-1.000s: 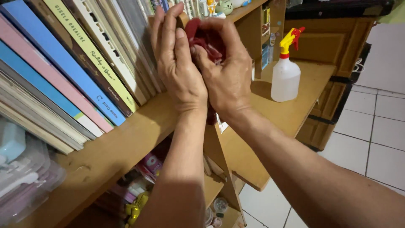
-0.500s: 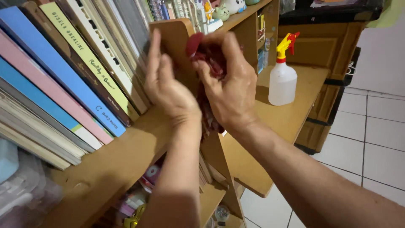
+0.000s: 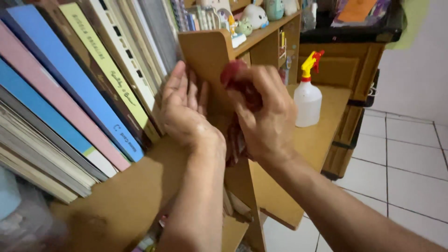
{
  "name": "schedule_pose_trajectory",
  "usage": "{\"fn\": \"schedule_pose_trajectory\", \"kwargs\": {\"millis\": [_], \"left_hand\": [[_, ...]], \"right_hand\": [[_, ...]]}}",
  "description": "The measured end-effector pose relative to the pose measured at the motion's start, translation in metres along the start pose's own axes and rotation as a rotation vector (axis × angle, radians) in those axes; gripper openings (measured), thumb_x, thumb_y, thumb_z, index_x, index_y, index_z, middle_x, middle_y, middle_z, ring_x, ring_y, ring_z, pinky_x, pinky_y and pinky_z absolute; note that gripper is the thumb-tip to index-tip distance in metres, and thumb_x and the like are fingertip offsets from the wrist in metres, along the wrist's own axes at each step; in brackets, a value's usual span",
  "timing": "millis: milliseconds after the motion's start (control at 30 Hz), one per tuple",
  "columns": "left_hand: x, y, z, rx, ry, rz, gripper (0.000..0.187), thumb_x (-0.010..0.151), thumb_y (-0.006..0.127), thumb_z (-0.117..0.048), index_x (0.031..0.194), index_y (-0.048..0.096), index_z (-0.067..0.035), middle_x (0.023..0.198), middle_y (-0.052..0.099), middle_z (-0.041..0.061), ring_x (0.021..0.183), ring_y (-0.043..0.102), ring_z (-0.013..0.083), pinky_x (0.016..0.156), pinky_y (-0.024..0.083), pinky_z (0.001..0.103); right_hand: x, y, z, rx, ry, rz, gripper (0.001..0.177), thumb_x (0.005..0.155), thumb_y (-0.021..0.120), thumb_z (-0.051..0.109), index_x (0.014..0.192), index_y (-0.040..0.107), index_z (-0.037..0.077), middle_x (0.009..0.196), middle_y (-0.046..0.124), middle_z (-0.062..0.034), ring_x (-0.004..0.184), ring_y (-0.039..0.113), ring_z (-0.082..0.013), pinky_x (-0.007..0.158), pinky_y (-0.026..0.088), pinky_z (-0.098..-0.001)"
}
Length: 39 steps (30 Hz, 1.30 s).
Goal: The person sprays liquid from a white bottle onto a red cloth and wipes a wooden desk and shelf. They repeatedly spray the cloth and wipe different sections of the desk surface and the vertical side of the shelf, moving around small items like figurines and stationery.
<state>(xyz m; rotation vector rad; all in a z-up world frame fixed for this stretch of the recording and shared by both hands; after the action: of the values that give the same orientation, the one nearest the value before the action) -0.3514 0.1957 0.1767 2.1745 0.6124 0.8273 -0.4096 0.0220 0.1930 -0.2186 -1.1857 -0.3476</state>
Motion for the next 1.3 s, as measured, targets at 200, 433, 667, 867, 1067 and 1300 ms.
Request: {"fn": "schedule_pose_trajectory", "kwargs": {"millis": [200, 433, 667, 867, 1067, 1300], "left_hand": [[-0.005, 0.000, 0.000, -0.025, -0.050, 0.020, 0.048, 0.090, 0.039, -0.012, 0.129, 0.065, -0.002, 0.143, 0.062, 0.017, 0.135, 0.059, 0.0307, 0.106, 0.051, 0.042], [-0.003, -0.002, -0.005, -0.035, -0.021, -0.006, 0.036, 0.093, 0.043, -0.010, 0.119, 0.066, -0.001, 0.134, 0.065, 0.021, 0.130, 0.062, 0.0353, 0.100, 0.056, 0.042], [-0.005, -0.003, -0.002, -0.094, -0.062, -0.029, 0.033, 0.091, 0.043, -0.007, 0.113, 0.066, 0.000, 0.124, 0.067, 0.017, 0.124, 0.067, 0.0346, 0.095, 0.060, 0.042], [-0.005, -0.006, -0.004, -0.063, -0.063, -0.044, 0.033, 0.090, 0.043, -0.008, 0.112, 0.066, -0.001, 0.120, 0.069, 0.014, 0.122, 0.067, 0.0310, 0.092, 0.057, 0.038], [-0.004, -0.006, 0.002, -0.038, -0.095, -0.035, 0.036, 0.090, 0.043, -0.012, 0.115, 0.066, -0.003, 0.122, 0.070, 0.012, 0.121, 0.068, 0.0248, 0.093, 0.055, 0.039], [0.000, -0.003, 0.004, -0.068, -0.078, 0.011, 0.038, 0.089, 0.042, -0.012, 0.116, 0.066, -0.001, 0.124, 0.069, 0.014, 0.124, 0.065, 0.0289, 0.094, 0.054, 0.038]], "right_hand": [[-0.009, 0.002, 0.003, -0.086, -0.039, -0.002, 0.025, 0.092, 0.079, 0.002, 0.113, 0.065, 0.007, 0.110, 0.068, -0.0098, 0.100, 0.070, -0.0262, 0.086, 0.056, -0.0337], [0.004, 0.009, 0.012, -0.077, -0.069, -0.086, 0.031, 0.096, 0.079, 0.002, 0.121, 0.061, 0.005, 0.115, 0.068, -0.0094, 0.104, 0.072, -0.0236, 0.092, 0.058, -0.0319], [-0.003, 0.005, 0.018, -0.314, -0.120, 0.000, 0.030, 0.087, 0.082, 0.007, 0.113, 0.066, 0.010, 0.108, 0.068, -0.0077, 0.099, 0.069, -0.0290, 0.084, 0.055, -0.0374], [0.000, 0.007, 0.037, -0.442, -0.215, -0.042, 0.026, 0.090, 0.085, 0.016, 0.112, 0.072, 0.015, 0.117, 0.065, -0.0057, 0.106, 0.066, -0.0286, 0.086, 0.055, -0.0387], [-0.001, 0.008, 0.040, -0.531, -0.277, 0.033, 0.021, 0.086, 0.083, 0.015, 0.106, 0.076, 0.018, 0.115, 0.064, -0.0031, 0.104, 0.066, -0.0274, 0.084, 0.054, -0.0404], [-0.004, 0.011, 0.036, -0.553, -0.261, 0.005, 0.018, 0.085, 0.082, 0.014, 0.101, 0.077, 0.019, 0.112, 0.065, -0.0024, 0.102, 0.065, -0.0276, 0.082, 0.054, -0.0393]]}}
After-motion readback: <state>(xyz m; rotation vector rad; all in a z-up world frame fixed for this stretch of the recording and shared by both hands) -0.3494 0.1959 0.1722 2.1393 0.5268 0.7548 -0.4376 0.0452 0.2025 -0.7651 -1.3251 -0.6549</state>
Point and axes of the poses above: each hand's wrist, its own x-axis towards the middle knuckle, its own y-axis out of the palm, z = x × y, the point moved 7 cm from there along x, towards the middle knuckle
